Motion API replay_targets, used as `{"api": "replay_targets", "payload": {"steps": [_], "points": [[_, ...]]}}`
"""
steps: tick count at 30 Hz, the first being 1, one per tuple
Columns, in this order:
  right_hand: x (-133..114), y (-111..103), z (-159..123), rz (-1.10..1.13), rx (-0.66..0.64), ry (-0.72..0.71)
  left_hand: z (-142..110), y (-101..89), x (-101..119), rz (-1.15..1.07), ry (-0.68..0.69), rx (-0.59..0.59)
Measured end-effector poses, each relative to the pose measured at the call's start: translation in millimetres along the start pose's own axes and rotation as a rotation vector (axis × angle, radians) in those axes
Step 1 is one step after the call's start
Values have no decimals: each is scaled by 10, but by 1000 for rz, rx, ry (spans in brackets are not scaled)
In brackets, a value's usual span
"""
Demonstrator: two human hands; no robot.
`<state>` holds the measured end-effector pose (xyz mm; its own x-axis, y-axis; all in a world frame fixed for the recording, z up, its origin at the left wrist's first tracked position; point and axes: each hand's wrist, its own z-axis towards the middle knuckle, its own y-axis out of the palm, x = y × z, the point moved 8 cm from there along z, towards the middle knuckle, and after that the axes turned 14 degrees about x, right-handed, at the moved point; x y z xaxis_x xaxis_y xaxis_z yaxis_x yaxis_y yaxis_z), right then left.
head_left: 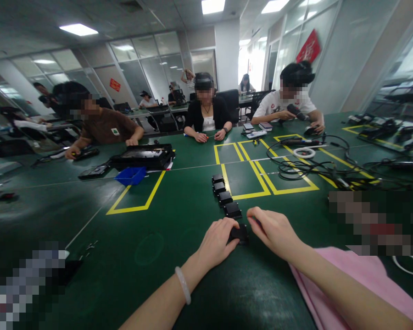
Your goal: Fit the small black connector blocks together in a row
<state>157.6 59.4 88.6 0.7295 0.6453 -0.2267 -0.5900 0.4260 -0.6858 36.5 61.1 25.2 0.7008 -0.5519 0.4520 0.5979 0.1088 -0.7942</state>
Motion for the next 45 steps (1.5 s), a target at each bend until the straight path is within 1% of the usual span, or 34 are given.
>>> {"api": "replay_targets", "payload": {"steps": [4, 7, 10, 14, 18, 24, 31, 36, 42, 45], "points": [[-5, -1, 0, 26, -18, 20, 1, -4, 0, -9, -3, 0], [-17, -8, 2, 8, -37, 2, 0, -1, -4, -11, -8, 1], [-18, -24, 8, -15, -17, -12, -1, -2, -3, -6, -12, 3], [2, -25, 2, -14, 9, 14, 2, -9, 3, -1, -10, -2], [12, -14, -10, -2, -7, 34, 5, -14, 12, -5, -3, -5], [21, -1, -2, -25, -13, 1, 3, 2, -4, 1, -9, 1], [50, 12, 0, 36, -10, 50, 0, 0, -4, -1, -11, -4], [49, 23, -12, 41, -39, 45, 2, -1, 3, -6, -10, -7], [51, 9, -17, 45, -7, 52, 7, -5, 0, -7, -13, -10], [48, 5, -16, 64, -11, 60, 8, -7, -6, -8, -15, -5]]}}
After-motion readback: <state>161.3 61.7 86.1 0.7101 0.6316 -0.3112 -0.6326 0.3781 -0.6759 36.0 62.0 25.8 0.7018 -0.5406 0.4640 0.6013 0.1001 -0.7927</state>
